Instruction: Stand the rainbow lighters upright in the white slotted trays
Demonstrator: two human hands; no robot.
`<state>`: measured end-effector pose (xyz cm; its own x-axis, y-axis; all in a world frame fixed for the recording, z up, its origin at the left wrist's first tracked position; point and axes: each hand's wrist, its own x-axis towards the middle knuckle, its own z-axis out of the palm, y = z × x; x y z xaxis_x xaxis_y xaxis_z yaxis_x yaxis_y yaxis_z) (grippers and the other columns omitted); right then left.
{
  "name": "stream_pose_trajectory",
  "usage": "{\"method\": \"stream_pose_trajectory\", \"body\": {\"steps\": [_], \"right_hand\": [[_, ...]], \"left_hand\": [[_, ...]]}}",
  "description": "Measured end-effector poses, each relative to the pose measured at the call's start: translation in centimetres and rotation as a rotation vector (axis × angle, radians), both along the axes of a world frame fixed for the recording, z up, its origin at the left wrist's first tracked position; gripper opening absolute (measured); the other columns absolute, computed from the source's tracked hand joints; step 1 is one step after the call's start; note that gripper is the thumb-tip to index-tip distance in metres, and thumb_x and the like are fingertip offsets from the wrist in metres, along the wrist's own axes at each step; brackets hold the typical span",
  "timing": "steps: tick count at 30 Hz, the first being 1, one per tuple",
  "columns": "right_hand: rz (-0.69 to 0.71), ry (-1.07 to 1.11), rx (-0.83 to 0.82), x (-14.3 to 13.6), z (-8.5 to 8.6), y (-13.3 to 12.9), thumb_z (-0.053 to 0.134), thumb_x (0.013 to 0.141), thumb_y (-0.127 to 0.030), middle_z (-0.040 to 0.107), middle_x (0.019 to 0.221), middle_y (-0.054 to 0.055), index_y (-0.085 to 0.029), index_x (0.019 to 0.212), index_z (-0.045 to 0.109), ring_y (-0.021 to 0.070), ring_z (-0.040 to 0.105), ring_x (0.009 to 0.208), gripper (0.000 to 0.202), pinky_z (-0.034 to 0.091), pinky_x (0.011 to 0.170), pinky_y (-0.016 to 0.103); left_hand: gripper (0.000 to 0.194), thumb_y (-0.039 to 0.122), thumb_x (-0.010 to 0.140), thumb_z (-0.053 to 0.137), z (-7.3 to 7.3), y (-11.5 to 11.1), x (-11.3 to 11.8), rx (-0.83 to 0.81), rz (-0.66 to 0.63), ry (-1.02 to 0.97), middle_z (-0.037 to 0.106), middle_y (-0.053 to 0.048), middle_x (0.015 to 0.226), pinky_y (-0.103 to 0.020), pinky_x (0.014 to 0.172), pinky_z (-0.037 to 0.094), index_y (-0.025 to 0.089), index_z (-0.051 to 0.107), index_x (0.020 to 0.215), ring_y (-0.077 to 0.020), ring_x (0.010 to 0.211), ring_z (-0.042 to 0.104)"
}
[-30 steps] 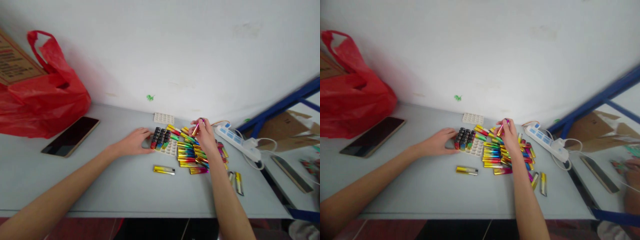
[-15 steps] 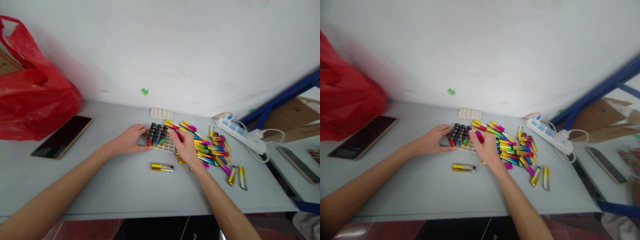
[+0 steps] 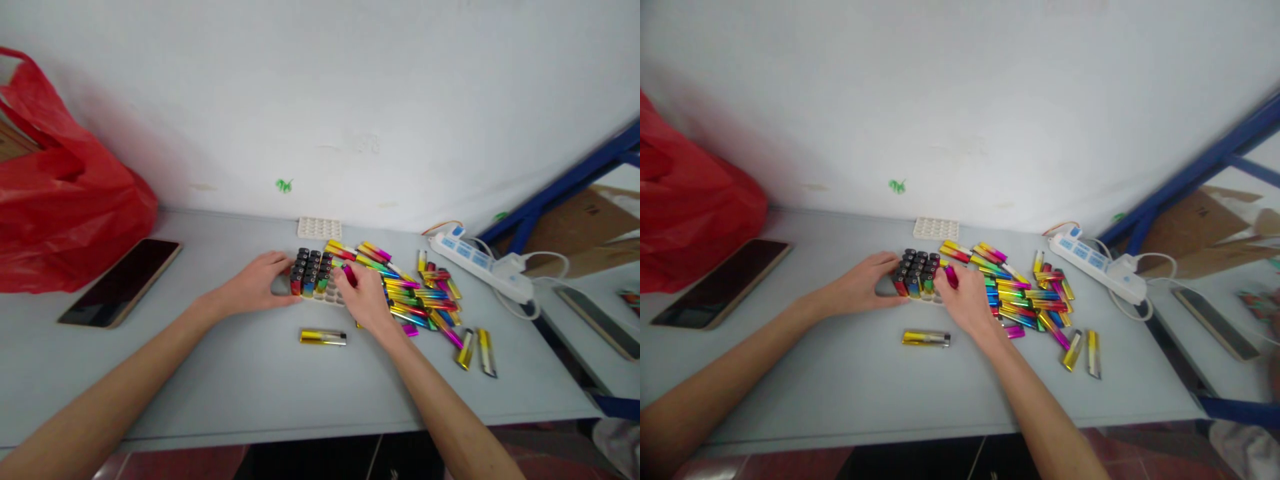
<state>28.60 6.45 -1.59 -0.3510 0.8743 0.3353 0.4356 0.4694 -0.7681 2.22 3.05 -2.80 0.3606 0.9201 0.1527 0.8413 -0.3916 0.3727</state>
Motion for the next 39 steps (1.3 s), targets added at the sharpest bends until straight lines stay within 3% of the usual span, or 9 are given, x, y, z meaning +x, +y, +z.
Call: {"method": "stream_pose_trajectory", "body": {"steps": [4, 10, 15, 20, 24, 30, 36, 39], "right_hand": [[-0.002, 0.01, 0.039, 0.1, 0.1, 0.0, 0.053, 0.1, -0.053, 0.045, 0.055, -0.004, -0.025, 0.065, 0.045, 0.0141, 0.04, 0.054, 0.045, 0.027, 0.059, 0.031], [-0.004, -0.02, 0.017, 0.3, -0.5, 0.4, 0.056, 0.093, -0.04, 0.047, 0.055, -0.004, -0.026, 0.065, 0.045, 0.0147, 0.041, 0.054, 0.033, 0.027, 0.059, 0.031], [0.015, -0.02, 0.034, 0.6, -0.1, 0.3, 0.055, 0.104, -0.047, 0.054, 0.06, -0.002, -0.026, 0.077, 0.052, 0.0174, 0.046, 0.056, 0.035, 0.033, 0.061, 0.032], [0.14, -0.037, 0.094, 1.8, 1.4, 0.2, 0.049, 0.114, -0.051, 0.07, 0.085, 0.004, -0.026, 0.098, 0.058, 0.0229, 0.063, 0.078, 0.032, 0.047, 0.078, 0.034], [0.238, -0.075, 0.255, 2.8, 2.3, 0.4, 0.053, 0.114, -0.054, 0.07, 0.098, 0.009, -0.024, 0.091, 0.062, 0.0258, 0.065, 0.096, 0.039, 0.05, 0.09, 0.037], [0.295, -0.149, 0.11, 3.4, 2.3, 0.7, 0.06, 0.111, -0.058, 0.065, 0.07, 0.002, -0.025, 0.074, 0.061, 0.0201, 0.053, 0.062, 0.049, 0.041, 0.064, 0.033], [0.317, -0.126, 0.039, 3.5, 2.0, 1.0, 0.061, 0.11, -0.058, 0.074, 0.075, 0.004, -0.026, 0.078, 0.065, 0.0224, 0.061, 0.065, 0.046, 0.04, 0.065, 0.033], [0.327, -0.173, 0.078, 3.2, 1.6, 1.1, 0.057, 0.111, -0.062, 0.071, 0.073, 0.003, -0.026, 0.078, 0.064, 0.0224, 0.06, 0.066, 0.05, 0.039, 0.065, 0.033]], "left_hand": [[0.065, 0.07, 0.089, 0.075, 0.1, 0.0, 0.0, 0.009, -0.004, -0.005, 0.072, -0.014, 0.119, -0.05, 0.11, 0.054, 0.017, 0.07, 0.125, -0.036, 0.114, 0.068], [0.065, 0.068, 0.091, 0.075, 0.1, -0.2, 0.0, 0.002, -0.011, 0.003, 0.071, -0.016, 0.124, -0.05, 0.112, 0.052, 0.015, 0.068, 0.128, -0.0372, 0.119, 0.067], [0.064, 0.067, 0.091, 0.077, 0.0, -0.2, 0.0, 0.008, -0.006, 0.009, 0.071, -0.014, 0.123, -0.048, 0.112, 0.052, 0.016, 0.068, 0.129, -0.0363, 0.119, 0.068], [0.063, 0.066, 0.09, 0.078, -0.1, -0.1, 0.0, 0.015, -0.012, 0.013, 0.072, -0.013, 0.121, -0.045, 0.109, 0.053, 0.018, 0.069, 0.129, -0.0349, 0.116, 0.069], [0.068, 0.072, 0.089, 0.078, -0.3, 0.1, -0.1, 0.014, -0.012, -0.013, 0.072, -0.013, 0.119, -0.047, 0.106, 0.054, 0.017, 0.07, 0.128, -0.036, 0.114, 0.069], [0.071, 0.083, 0.085, 0.076, -0.2, 0.3, 0.1, 0.019, -0.008, -0.043, 0.073, -0.012, 0.109, -0.045, 0.098, 0.054, 0.018, 0.072, 0.112, -0.0335, 0.104, 0.068], [0.065, 0.082, 0.086, 0.075, 0.2, 0.2, 0.4, 0.026, -0.001, -0.062, 0.072, -0.01, 0.099, -0.044, 0.091, 0.054, 0.019, 0.07, 0.101, -0.0319, 0.095, 0.068], [0.063, 0.081, 0.086, 0.075, 0.3, 0.1, 0.5, 0.023, 0.012, -0.076, 0.072, -0.01, 0.098, -0.043, 0.088, 0.053, 0.019, 0.07, 0.099, -0.0313, 0.094, 0.068]]}}
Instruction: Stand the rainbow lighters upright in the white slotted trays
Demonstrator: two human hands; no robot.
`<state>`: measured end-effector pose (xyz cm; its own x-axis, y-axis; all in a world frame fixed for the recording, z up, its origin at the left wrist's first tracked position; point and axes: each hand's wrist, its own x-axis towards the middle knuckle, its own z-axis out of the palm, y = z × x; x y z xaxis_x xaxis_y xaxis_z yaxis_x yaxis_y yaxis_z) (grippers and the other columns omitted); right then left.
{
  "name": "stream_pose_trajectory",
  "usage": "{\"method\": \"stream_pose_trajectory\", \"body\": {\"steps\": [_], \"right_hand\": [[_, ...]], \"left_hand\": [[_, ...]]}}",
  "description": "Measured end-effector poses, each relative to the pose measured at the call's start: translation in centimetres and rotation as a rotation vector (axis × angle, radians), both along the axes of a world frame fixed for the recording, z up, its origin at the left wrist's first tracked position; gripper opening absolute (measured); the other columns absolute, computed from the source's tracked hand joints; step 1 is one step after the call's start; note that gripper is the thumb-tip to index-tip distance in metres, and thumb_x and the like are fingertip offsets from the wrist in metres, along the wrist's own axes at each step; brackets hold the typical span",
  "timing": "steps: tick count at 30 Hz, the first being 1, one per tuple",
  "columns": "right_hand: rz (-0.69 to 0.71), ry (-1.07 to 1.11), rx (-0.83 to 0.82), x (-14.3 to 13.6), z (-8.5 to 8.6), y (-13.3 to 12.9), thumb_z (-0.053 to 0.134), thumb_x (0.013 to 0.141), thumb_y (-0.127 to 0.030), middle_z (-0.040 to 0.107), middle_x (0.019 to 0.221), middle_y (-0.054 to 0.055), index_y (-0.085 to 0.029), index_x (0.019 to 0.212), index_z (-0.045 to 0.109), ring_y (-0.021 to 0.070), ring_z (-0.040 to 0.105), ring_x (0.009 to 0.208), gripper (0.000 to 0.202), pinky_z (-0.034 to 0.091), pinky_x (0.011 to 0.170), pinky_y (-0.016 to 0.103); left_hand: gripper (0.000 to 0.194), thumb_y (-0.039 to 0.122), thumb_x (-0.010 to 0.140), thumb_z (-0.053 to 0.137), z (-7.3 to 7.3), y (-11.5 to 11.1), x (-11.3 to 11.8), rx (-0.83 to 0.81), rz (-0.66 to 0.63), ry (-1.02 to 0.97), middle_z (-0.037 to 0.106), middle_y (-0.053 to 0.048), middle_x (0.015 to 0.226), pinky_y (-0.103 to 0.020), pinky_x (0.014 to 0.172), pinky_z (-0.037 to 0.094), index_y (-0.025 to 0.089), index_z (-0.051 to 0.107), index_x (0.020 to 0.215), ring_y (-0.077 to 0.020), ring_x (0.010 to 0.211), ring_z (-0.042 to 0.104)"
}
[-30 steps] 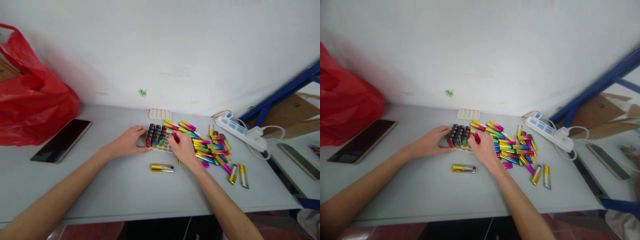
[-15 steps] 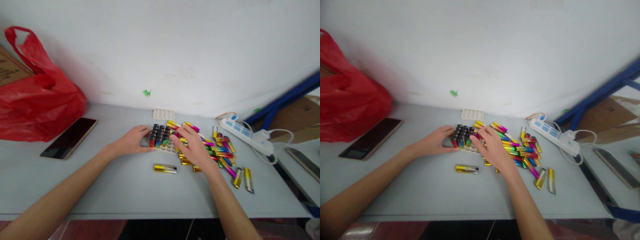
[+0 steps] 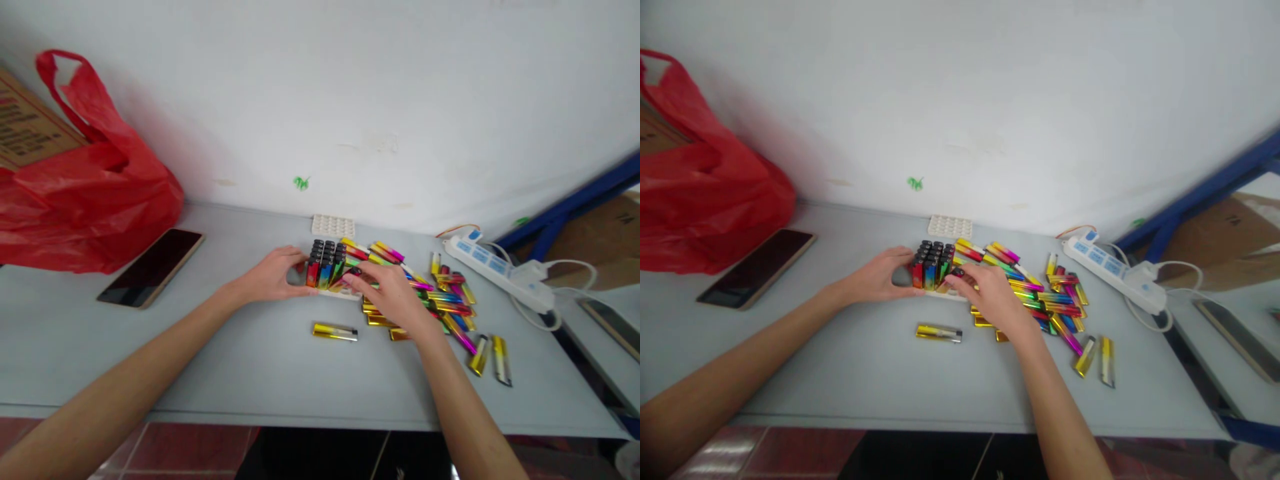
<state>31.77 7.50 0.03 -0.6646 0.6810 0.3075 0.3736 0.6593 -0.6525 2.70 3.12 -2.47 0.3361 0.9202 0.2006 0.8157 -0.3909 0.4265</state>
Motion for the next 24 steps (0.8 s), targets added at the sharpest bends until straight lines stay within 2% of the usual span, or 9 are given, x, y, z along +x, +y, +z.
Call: {"method": "stream_pose_trajectory", "body": {"steps": [6, 15, 20, 24], "right_hand": [[0.048, -0.031, 0.081, -0.7, -0.7, 0.1, 0.05, 0.114, -0.062, 0.07, 0.078, 0.005, -0.026, 0.085, 0.06, 0.0234, 0.061, 0.07, 0.048, 0.04, 0.068, 0.034], [-0.033, -0.09, 0.146, -2.0, -2.5, -0.2, 0.055, 0.11, -0.07, 0.066, 0.075, 0.004, -0.024, 0.08, 0.063, 0.0207, 0.055, 0.064, 0.056, 0.034, 0.063, 0.033], [-0.024, -0.098, 0.108, -0.8, -1.4, 0.2, 0.05, 0.113, -0.069, 0.067, 0.075, 0.002, -0.024, 0.079, 0.061, 0.0195, 0.057, 0.068, 0.057, 0.034, 0.066, 0.031], [-0.212, 0.005, 0.169, 1.9, -0.1, 1.8, 0.039, 0.116, -0.067, 0.061, 0.07, 0.001, -0.025, 0.075, 0.053, 0.0192, 0.054, 0.067, 0.061, 0.035, 0.068, 0.032]], "left_hand": [[0.06, 0.077, 0.087, 0.077, 0.1, -0.1, 0.2, -0.011, -0.005, 0.042, 0.072, -0.009, 0.097, -0.043, 0.088, 0.053, 0.019, 0.068, 0.097, -0.0305, 0.093, 0.067], [0.057, 0.073, 0.091, 0.077, 0.4, -0.3, 0.3, -0.012, -0.008, 0.068, 0.07, -0.009, 0.099, -0.044, 0.091, 0.052, 0.018, 0.066, 0.1, -0.0307, 0.096, 0.066], [0.057, 0.073, 0.092, 0.076, 0.3, -0.3, -0.1, -0.007, -0.047, 0.037, 0.07, -0.008, 0.104, -0.045, 0.096, 0.053, 0.018, 0.067, 0.106, -0.0314, 0.101, 0.066], [0.058, 0.074, 0.09, 0.078, 0.3, -0.2, -0.6, -0.036, -0.034, 0.029, 0.07, -0.009, 0.107, -0.045, 0.097, 0.054, 0.019, 0.068, 0.105, -0.0317, 0.102, 0.066]]}}
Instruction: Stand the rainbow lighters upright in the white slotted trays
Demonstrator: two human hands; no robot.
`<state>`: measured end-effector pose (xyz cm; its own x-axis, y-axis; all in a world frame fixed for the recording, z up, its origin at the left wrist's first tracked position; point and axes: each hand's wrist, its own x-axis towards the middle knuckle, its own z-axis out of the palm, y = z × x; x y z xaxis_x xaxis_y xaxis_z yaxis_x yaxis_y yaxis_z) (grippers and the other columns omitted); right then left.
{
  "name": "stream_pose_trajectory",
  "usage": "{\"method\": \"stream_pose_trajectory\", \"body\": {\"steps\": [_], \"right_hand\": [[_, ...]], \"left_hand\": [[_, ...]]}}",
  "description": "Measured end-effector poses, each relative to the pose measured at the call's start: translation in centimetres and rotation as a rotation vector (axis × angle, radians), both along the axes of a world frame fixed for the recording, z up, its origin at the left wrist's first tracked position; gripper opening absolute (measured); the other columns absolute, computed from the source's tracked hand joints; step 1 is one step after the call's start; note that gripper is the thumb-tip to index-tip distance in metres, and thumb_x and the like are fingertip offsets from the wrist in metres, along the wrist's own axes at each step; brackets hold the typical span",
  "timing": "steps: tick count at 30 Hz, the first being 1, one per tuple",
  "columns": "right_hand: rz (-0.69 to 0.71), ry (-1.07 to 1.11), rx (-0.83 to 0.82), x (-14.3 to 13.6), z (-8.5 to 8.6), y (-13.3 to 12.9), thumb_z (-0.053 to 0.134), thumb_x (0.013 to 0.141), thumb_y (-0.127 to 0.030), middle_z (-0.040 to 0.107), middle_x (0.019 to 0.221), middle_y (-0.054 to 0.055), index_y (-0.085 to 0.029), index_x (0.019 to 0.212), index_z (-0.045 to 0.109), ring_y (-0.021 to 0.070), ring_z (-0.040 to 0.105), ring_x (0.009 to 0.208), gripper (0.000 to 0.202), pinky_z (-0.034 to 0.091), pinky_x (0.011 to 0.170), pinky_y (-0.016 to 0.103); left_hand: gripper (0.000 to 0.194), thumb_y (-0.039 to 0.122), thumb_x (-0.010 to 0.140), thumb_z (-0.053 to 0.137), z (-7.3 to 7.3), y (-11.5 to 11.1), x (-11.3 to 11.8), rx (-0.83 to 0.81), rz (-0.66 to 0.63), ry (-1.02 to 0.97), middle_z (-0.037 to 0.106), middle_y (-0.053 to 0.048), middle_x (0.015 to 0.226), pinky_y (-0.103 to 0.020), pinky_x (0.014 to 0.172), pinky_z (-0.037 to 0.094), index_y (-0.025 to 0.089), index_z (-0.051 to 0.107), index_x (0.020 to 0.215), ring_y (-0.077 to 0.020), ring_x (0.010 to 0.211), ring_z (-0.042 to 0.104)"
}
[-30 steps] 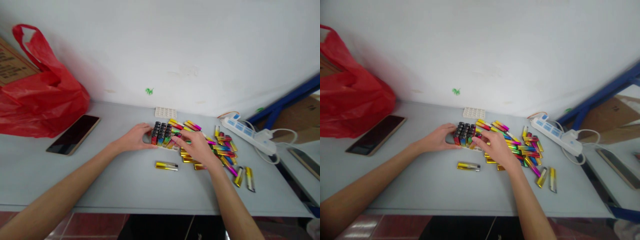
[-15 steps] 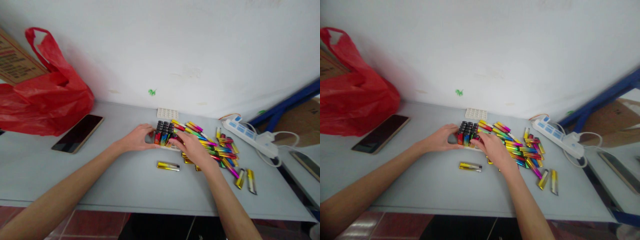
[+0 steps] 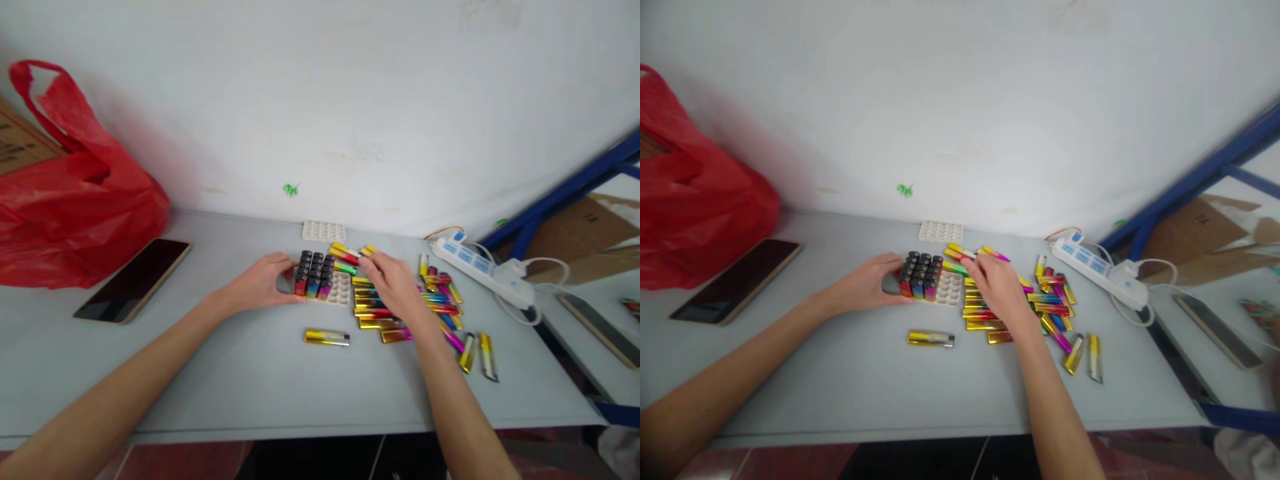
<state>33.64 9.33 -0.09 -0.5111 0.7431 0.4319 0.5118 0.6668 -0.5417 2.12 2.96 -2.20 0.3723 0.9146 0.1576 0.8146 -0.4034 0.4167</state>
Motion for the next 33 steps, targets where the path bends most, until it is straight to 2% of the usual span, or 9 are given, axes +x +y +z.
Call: {"method": "stream_pose_trajectory", "body": {"steps": [5, 8, 11, 16, 20, 23, 25, 29, 33], "right_hand": [[-0.275, 0.007, 0.092, 3.3, 0.1, 2.1, 0.038, 0.111, -0.076, 0.046, 0.053, 0.0, -0.027, 0.061, 0.039, 0.0175, 0.043, 0.055, 0.07, 0.028, 0.064, 0.035], [-0.361, -0.007, 0.086, 4.1, -0.3, 2.8, 0.032, 0.111, -0.077, 0.052, 0.053, 0.003, -0.027, 0.059, 0.043, 0.0188, 0.045, 0.054, 0.073, 0.027, 0.064, 0.037], [-0.391, -0.019, 0.057, 3.9, -0.8, 3.1, 0.022, 0.111, -0.078, 0.055, 0.054, 0.006, -0.028, 0.057, 0.043, 0.0206, 0.049, 0.055, 0.077, 0.028, 0.065, 0.037], [-0.293, -0.018, -0.046, 2.7, -1.4, 2.8, 0.022, 0.114, -0.072, 0.051, 0.055, 0.003, -0.028, 0.061, 0.043, 0.0207, 0.049, 0.057, 0.072, 0.032, 0.065, 0.036], [-0.201, -0.006, -0.051, 2.4, -1.9, 2.8, 0.05, 0.111, -0.063, 0.06, 0.07, 0.0, -0.026, 0.079, 0.048, 0.02, 0.056, 0.066, 0.049, 0.042, 0.069, 0.033], [-0.097, -0.007, -0.024, 3.1, -2.1, 3.1, 0.065, 0.107, -0.049, 0.073, 0.096, 0.007, -0.023, 0.096, 0.063, 0.0247, 0.069, 0.09, 0.028, 0.053, 0.086, 0.037], [-0.017, -0.051, -0.025, 3.8, -2.0, 3.2, 0.07, 0.105, -0.041, 0.075, 0.111, 0.01, -0.023, 0.105, 0.071, 0.0278, 0.071, 0.107, 0.018, 0.054, 0.1, 0.042], [0.065, -0.208, -0.112, 4.8, -2.3, 3.2, 0.078, 0.101, -0.032, 0.073, 0.122, 0.01, -0.026, 0.108, 0.082, 0.03, 0.069, 0.119, 0.01, 0.052, 0.112, 0.049], [0.039, -0.278, -0.101, 4.5, -3.2, 3.0, 0.081, 0.099, -0.024, 0.069, 0.126, 0.012, -0.026, 0.109, 0.085, 0.0314, 0.066, 0.126, 0.011, 0.05, 0.118, 0.053]], "left_hand": [[0.065, 0.079, 0.085, 0.079, 0.2, -0.1, -0.3, -0.02, 0.026, -0.024, 0.071, -0.01, 0.111, -0.047, 0.099, 0.056, 0.019, 0.069, 0.108, -0.0329, 0.104, 0.067], [0.063, 0.075, 0.086, 0.08, 0.4, -0.2, -0.3, -0.018, 0.027, -0.001, 0.072, -0.011, 0.111, -0.047, 0.1, 0.056, 0.018, 0.07, 0.109, -0.0338, 0.105, 0.068], [0.06, 0.073, 0.087, 0.08, 0.5, -0.2, -0.3, -0.012, 0.021, 0.017, 0.072, -0.01, 0.11, -0.047, 0.101, 0.056, 0.018, 0.07, 0.108, -0.0337, 0.106, 0.068], [0.059, 0.072, 0.088, 0.079, 0.4, -0.2, -0.5, -0.012, 0.029, 0.041, 0.071, -0.01, 0.108, -0.046, 0.101, 0.056, 0.017, 0.07, 0.108, -0.0317, 0.103, 0.068], [0.056, 0.066, 0.091, 0.079, 0.3, -0.4, -0.4, -0.01, 0.023, 0.052, 0.07, -0.01, 0.112, -0.043, 0.103, 0.054, 0.015, 0.068, 0.114, -0.0308, 0.107, 0.068], [0.057, 0.069, 0.089, 0.08, 0.3, -0.3, -0.4, -0.015, 0.031, 0.056, 0.069, -0.01, 0.108, -0.042, 0.1, 0.054, 0.016, 0.068, 0.108, -0.0303, 0.104, 0.068], [0.057, 0.071, 0.087, 0.081, 0.4, -0.3, -0.5, -0.02, 0.029, 0.056, 0.069, -0.009, 0.106, -0.042, 0.098, 0.054, 0.018, 0.067, 0.102, -0.03, 0.102, 0.068], [0.053, 0.069, 0.085, 0.083, 0.4, -0.2, -0.7, -0.025, 0.021, 0.042, 0.07, -0.008, 0.102, -0.043, 0.093, 0.055, 0.02, 0.067, 0.099, -0.0301, 0.097, 0.069], [0.048, 0.065, 0.083, 0.085, 0.4, -0.1, -0.9, -0.019, 0.026, 0.015, 0.07, -0.007, 0.099, -0.044, 0.089, 0.056, 0.023, 0.067, 0.096, -0.0303, 0.093, 0.069]]}}
